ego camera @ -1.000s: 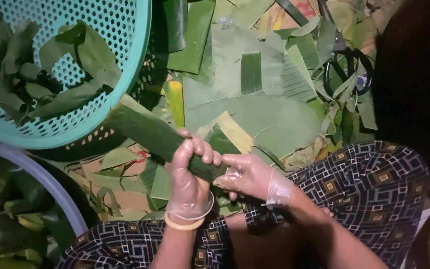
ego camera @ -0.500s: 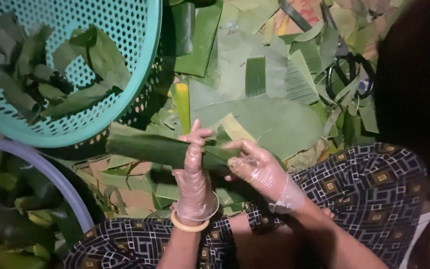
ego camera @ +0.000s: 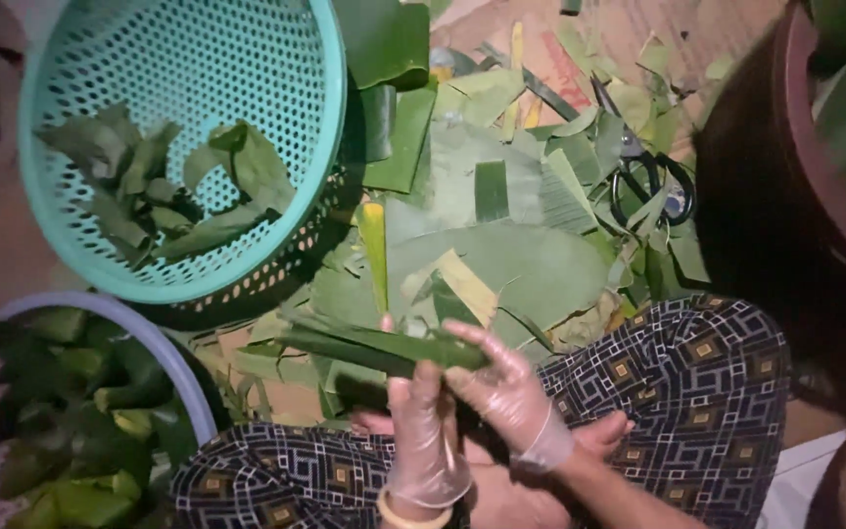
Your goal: Wrapping food portions in banana leaves by folding and shaping the leaves.
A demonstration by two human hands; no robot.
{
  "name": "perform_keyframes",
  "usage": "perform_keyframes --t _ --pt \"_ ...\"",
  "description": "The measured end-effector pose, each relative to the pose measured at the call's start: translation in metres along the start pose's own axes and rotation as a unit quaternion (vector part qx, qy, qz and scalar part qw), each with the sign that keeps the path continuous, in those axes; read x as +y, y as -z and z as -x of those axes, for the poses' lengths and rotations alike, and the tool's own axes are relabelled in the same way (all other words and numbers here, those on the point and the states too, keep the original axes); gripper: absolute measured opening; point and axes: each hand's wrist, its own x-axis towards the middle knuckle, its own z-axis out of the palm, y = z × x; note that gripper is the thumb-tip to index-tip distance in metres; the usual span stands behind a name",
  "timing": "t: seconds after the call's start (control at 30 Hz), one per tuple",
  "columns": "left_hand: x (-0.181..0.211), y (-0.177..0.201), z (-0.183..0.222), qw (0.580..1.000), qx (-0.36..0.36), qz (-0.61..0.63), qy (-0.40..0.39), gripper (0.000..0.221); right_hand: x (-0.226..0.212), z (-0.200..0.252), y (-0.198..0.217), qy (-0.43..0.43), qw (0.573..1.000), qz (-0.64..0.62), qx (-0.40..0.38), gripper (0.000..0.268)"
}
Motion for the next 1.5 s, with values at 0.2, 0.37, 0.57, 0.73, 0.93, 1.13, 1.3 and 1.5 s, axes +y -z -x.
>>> perform_keyframes --t 0.2,0.37,0.57,0.73,0.93,1.13,1.3,1.5 --pt "0.029 -0.007 0.007 0.969 0.181 -0.142 0.092 0.077 0.016 0.026 0.022 0.195 0.9 0.389 -0.033 0.048" --pt "0.021 0.044 0.018 0.822 -0.107 -0.559 0.014 0.067 -0.038 0.029 0.045 0.4 0.644 0.652 -0.027 0.067" --pt "0.041 0.014 0.037 0.645 -0.183 -0.741 -0.026 0.057 -0.064 0.017 0.057 0.366 0.564 0.702 -0.233 0.045" --pt "0.048 0.011 0.044 0.685 -0.199 -0.701 -0.006 0.046 -0.072 0.01 0.063 0.453 0.565 0.649 -0.233 0.037" --pt "0.039 0.019 0.039 0.86 -0.184 -0.44 0.184 0.045 -0.056 0.006 0.071 0.558 0.516 0.624 -0.182 0.033" --pt "0.036 0.025 0.039 0.868 -0.161 -0.409 0.23 0.041 -0.041 0.013 0.076 0.427 0.516 0.691 -0.274 0.066" --pt "0.042 0.013 0.04 0.874 -0.131 -0.423 0.201 0.054 -0.033 0.002 0.054 0.532 0.625 0.564 -0.097 0.018" --pt "0.028 0.007 0.03 0.935 0.048 -0.314 0.154 0.078 0.025 0.028 -0.011 0.211 0.963 0.161 0.05 0.055"
